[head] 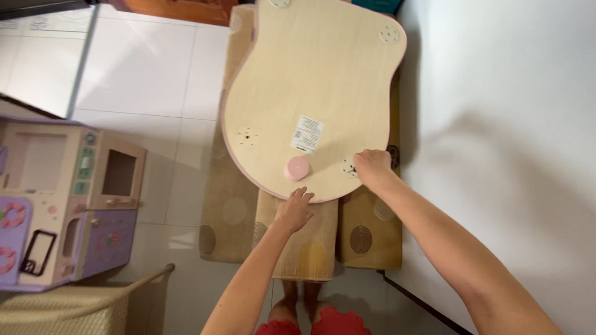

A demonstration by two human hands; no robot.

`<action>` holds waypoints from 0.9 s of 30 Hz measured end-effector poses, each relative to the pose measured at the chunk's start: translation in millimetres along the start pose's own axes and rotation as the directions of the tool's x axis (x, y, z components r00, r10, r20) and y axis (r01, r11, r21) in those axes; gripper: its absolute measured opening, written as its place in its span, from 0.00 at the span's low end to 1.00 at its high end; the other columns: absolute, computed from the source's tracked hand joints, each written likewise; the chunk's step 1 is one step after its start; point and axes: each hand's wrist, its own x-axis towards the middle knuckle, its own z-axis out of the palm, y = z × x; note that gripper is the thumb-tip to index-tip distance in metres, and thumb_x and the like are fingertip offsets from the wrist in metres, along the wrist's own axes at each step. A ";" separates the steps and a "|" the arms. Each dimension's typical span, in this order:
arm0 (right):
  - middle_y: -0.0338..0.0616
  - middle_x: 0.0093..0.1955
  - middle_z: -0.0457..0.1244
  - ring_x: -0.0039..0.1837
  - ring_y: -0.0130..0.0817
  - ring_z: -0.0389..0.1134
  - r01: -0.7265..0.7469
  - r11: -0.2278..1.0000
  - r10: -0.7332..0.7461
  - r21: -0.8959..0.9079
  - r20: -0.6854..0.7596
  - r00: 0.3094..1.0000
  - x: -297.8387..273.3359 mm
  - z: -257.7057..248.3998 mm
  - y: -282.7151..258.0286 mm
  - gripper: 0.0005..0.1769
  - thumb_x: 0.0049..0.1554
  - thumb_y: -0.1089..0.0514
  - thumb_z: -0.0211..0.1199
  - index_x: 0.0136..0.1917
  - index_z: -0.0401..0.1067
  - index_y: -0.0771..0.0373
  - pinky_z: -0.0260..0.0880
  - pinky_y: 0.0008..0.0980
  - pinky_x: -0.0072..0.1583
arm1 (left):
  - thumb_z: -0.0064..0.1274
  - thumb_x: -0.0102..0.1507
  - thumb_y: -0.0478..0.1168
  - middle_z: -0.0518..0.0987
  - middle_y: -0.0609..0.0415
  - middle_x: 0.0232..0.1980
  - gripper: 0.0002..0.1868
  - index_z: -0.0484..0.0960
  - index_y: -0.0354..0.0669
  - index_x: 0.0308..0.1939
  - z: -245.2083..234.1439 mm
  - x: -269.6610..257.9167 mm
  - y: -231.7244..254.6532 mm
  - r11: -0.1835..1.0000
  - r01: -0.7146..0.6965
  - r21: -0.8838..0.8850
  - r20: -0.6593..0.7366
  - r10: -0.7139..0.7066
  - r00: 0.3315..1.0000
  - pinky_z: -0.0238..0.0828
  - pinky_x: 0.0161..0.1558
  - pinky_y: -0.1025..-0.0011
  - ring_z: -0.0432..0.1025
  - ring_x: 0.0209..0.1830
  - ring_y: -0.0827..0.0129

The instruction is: The person uses a screwdriver to tighten screws into the underside of a light-colored wooden table. They work on multiple screw holes at the corners of the tabletop, securing white plastic inserts.

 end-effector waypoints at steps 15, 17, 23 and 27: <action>0.40 0.42 0.65 0.41 0.26 0.63 -0.028 -0.386 0.276 0.922 0.145 0.950 -93.2 -99.4 -207.7 0.22 0.67 0.46 0.54 0.60 0.75 0.66 0.61 0.31 0.41 | 0.63 0.58 0.44 0.78 0.43 0.62 0.28 0.78 0.40 0.61 -211.3 -92.3 -142.4 0.898 -0.301 -0.322 -0.249 0.226 0.942 0.71 0.61 0.61 0.75 0.58 0.52; 0.44 0.47 0.68 0.42 0.27 0.63 0.027 -0.701 0.121 0.713 0.081 0.989 -83.2 -110.0 -267.7 0.21 0.65 0.48 0.50 0.62 0.73 0.62 0.63 0.31 0.42 | 0.64 0.58 0.44 0.78 0.42 0.62 0.28 0.79 0.39 0.61 -256.4 -104.3 -173.4 0.879 -0.369 -0.302 -0.285 0.286 0.915 0.71 0.62 0.61 0.74 0.60 0.53; 0.49 0.49 0.67 0.46 0.39 0.68 -0.020 -0.830 0.020 0.557 0.066 0.998 -42.4 -188.8 -387.1 0.17 0.60 0.55 0.50 0.61 0.65 0.62 0.71 0.41 0.50 | 0.62 0.60 0.44 0.77 0.43 0.62 0.29 0.77 0.41 0.64 -387.0 -119.0 -235.4 0.889 -0.313 -0.333 -0.199 0.258 0.945 0.71 0.60 0.61 0.74 0.59 0.55; 0.47 0.44 0.66 0.43 0.37 0.68 0.077 -0.838 0.066 0.540 -0.039 0.997 5.2 -260.9 -408.4 0.17 0.61 0.53 0.51 0.60 0.65 0.63 0.69 0.39 0.47 | 0.61 0.61 0.44 0.77 0.43 0.62 0.29 0.76 0.41 0.64 -461.2 -80.3 -247.4 0.884 -0.350 -0.311 -0.247 0.280 0.928 0.73 0.59 0.62 0.75 0.59 0.56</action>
